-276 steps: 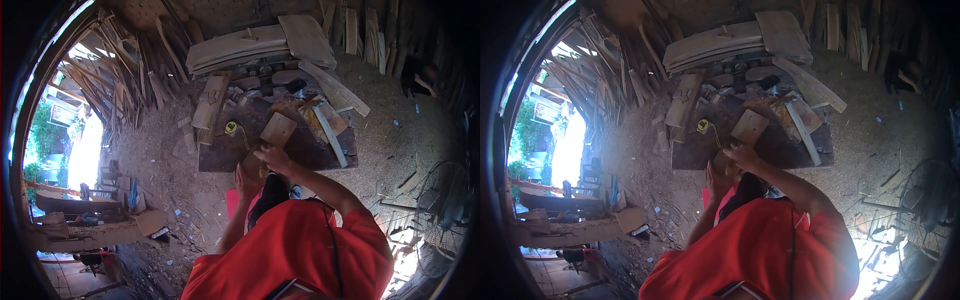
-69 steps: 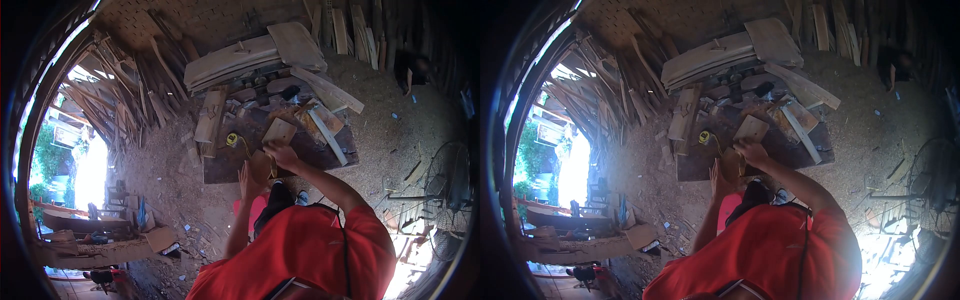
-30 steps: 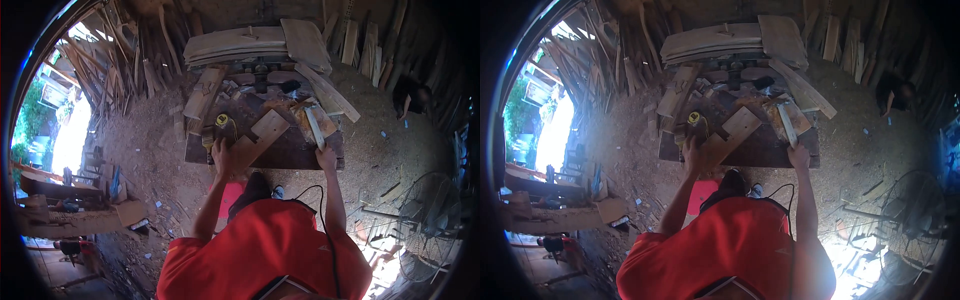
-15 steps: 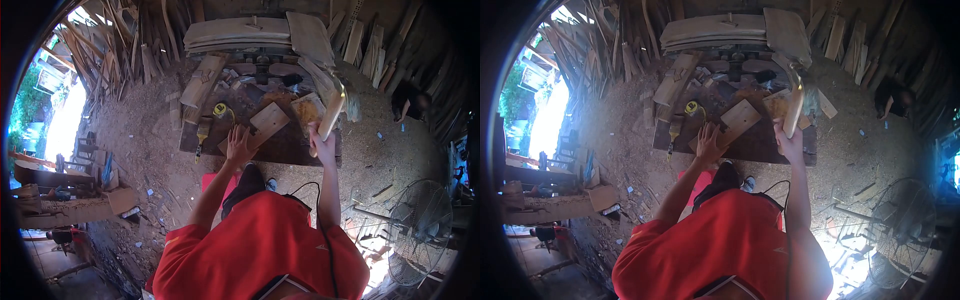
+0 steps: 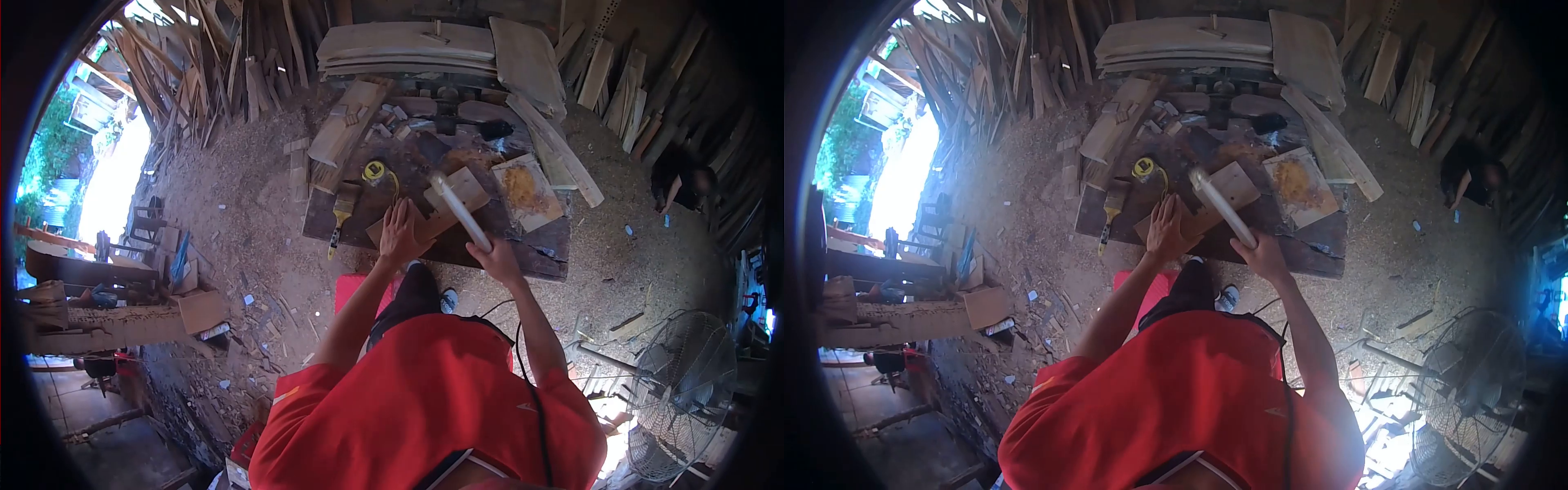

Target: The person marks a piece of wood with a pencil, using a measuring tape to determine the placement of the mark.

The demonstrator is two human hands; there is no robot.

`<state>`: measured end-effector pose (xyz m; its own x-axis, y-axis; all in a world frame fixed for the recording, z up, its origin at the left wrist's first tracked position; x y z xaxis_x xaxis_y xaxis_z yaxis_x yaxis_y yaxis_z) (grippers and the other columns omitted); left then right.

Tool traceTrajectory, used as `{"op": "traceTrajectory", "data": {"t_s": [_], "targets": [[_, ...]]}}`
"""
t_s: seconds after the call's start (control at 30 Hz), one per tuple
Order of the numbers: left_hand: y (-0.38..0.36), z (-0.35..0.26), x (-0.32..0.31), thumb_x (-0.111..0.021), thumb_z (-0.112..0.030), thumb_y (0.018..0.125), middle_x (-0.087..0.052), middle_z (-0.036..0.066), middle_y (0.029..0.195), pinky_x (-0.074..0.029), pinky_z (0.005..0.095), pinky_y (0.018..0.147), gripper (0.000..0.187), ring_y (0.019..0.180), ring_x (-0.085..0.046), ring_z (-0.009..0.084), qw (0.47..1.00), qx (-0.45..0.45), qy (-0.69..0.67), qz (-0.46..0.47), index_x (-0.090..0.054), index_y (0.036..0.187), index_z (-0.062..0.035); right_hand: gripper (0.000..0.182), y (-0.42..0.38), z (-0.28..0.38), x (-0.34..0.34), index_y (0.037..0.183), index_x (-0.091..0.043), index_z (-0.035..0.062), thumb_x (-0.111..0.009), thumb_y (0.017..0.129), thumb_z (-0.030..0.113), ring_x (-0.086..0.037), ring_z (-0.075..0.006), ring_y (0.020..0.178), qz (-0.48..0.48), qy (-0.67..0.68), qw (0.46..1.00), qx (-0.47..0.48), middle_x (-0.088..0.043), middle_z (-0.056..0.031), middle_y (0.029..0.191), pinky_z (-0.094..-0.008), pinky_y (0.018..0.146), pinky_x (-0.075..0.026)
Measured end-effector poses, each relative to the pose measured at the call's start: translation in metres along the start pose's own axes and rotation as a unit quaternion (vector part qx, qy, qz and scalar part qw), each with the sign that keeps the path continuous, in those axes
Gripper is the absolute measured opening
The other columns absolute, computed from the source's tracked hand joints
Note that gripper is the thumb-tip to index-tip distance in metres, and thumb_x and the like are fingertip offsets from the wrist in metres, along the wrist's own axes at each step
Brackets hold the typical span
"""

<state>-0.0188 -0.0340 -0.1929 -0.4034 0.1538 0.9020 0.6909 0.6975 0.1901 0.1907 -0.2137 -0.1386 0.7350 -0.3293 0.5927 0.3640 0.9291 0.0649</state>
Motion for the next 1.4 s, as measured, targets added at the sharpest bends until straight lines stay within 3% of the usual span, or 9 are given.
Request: {"op": "traceTrajectory", "data": {"t_s": [0.1, 0.23, 0.33, 0.43, 0.77, 0.87, 0.97, 1.27, 1.4], "targets": [[-0.001, 0.001, -0.001, -0.087, -0.052, 0.074, -0.036, 0.023, 0.163, -0.022, 0.0519, 0.129, 0.118, 0.155, -0.032, 0.0372, 1.000, -0.006, 0.000, -0.012, -0.032, 0.160, 0.0066, 0.048, 0.006, 0.004, 0.010, 0.104, -0.066, 0.0014, -0.059, 0.108, 0.049, -0.056, -0.0102, 0.058, 0.081, 0.358, 0.924, -0.104, -0.058, -0.0048, 0.069, -0.0291, 0.053, -0.043], [0.002, 0.000, 0.000, -0.086, -0.053, 0.074, -0.037, 0.023, 0.162, -0.021, 0.0516, 0.130, 0.117, 0.155, -0.032, 0.0370, 1.000, 0.002, 0.003, -0.002, -0.032, 0.159, 0.0068, 0.057, 0.013, 0.043, 0.023, 0.097, -0.059, 0.0041, -0.042, 0.112, 0.057, -0.044, -0.0051, 0.056, 0.003, 0.316, 0.947, 0.052, -0.048, 0.0027, 0.066, -0.0253, 0.049, -0.036], [0.000, -0.002, 0.000, -0.087, -0.053, 0.074, -0.039, 0.023, 0.161, -0.023, 0.0510, 0.129, 0.117, 0.153, -0.034, 0.0373, 1.000, -0.001, 0.004, -0.008, -0.033, 0.159, 0.0068, 0.061, 0.006, 0.004, -0.006, 0.092, -0.058, 0.0052, -0.042, 0.110, 0.062, -0.047, -0.0058, 0.052, 0.000, 0.283, 0.959, -0.011, -0.049, 0.0023, 0.063, -0.0263, 0.046, -0.037], [0.003, -0.003, 0.003, -0.088, -0.051, 0.072, -0.042, 0.022, 0.158, -0.026, 0.0505, 0.127, 0.115, 0.150, -0.038, 0.0382, 1.000, -0.001, 0.002, -0.025, -0.036, 0.157, 0.0068, 0.065, 0.001, -0.021, -0.024, 0.092, -0.058, 0.0049, -0.042, 0.108, 0.066, -0.047, -0.0080, 0.045, 0.101, 0.193, 0.937, -0.272, -0.050, 0.0023, 0.062, -0.0265, 0.041, -0.038], [0.002, -0.002, 0.002, -0.088, -0.049, 0.071, -0.044, 0.022, 0.156, -0.028, 0.0511, 0.126, 0.112, 0.147, -0.042, 0.0383, 0.999, -0.006, -0.012, -0.041, -0.040, 0.155, 0.0058, 0.053, 0.012, 0.059, 0.010, 0.088, -0.059, 0.0074, -0.041, 0.114, 0.050, -0.045, -0.0036, 0.048, -0.022, 0.349, 0.931, -0.103, -0.046, 0.0054, 0.060, -0.0226, 0.043, -0.036], [0.003, 0.000, -0.001, -0.088, -0.049, 0.071, -0.044, 0.022, 0.156, -0.028, 0.0508, 0.126, 0.112, 0.147, -0.042, 0.0380, 0.999, -0.007, -0.010, -0.041, -0.040, 0.155, 0.0056, 0.057, -0.001, 0.008, -0.018, 0.095, -0.057, 0.0064, -0.039, 0.112, 0.058, -0.045, -0.0064, 0.044, 0.005, 0.293, 0.947, -0.132, -0.048, 0.0026, 0.061, -0.0248, 0.041, -0.036], [0.003, 0.000, 0.000, -0.088, -0.049, 0.071, -0.044, 0.022, 0.156, -0.029, 0.0504, 0.126, 0.112, 0.148, -0.041, 0.0377, 0.999, -0.012, -0.012, -0.044, -0.040, 0.156, 0.0055, 0.055, -0.003, -0.011, -0.022, 0.086, -0.059, 0.0079, -0.042, 0.113, 0.052, -0.047, -0.0050, 0.048, 0.120, 0.191, 0.919, -0.324, -0.047, 0.0050, 0.059, -0.0259, 0.043, -0.037], [0.004, -0.001, 0.000, -0.088, -0.049, 0.071, -0.046, 0.021, 0.156, -0.028, 0.0494, 0.126, 0.110, 0.148, -0.041, 0.0352, 0.999, -0.008, -0.010, -0.044, -0.043, 0.155, 0.0051, 0.064, -0.005, 0.027, -0.008, 0.084, -0.056, 0.0065, -0.044, 0.109, 0.064, -0.050, -0.0083, 0.044, -0.013, 0.294, 0.945, -0.142, -0.048, 0.0022, 0.057, -0.0286, 0.042, -0.039], [0.005, -0.001, 0.001, -0.088, -0.049, 0.071, -0.046, 0.020, 0.155, -0.028, 0.0493, 0.126, 0.110, 0.148, -0.042, 0.0343, 0.998, -0.019, -0.013, -0.058, -0.042, 0.155, 0.0041, 0.059, -0.006, -0.001, -0.013, 0.088, -0.056, 0.0075, -0.040, 0.112, 0.059, -0.048, -0.0077, 0.042, 0.096, 0.220, 0.915, -0.326, -0.047, 0.0028, 0.058, -0.0265, 0.040, -0.037]]}}
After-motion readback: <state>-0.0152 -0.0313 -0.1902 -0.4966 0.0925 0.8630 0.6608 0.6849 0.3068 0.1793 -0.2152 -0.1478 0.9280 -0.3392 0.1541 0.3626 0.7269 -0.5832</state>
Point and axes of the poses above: each hand's wrist, its own y-axis towards the middle knuckle, its own x-axis out of the back of the hand, z = x × y, the point moved 2 cm from there along y, towards the middle knuckle
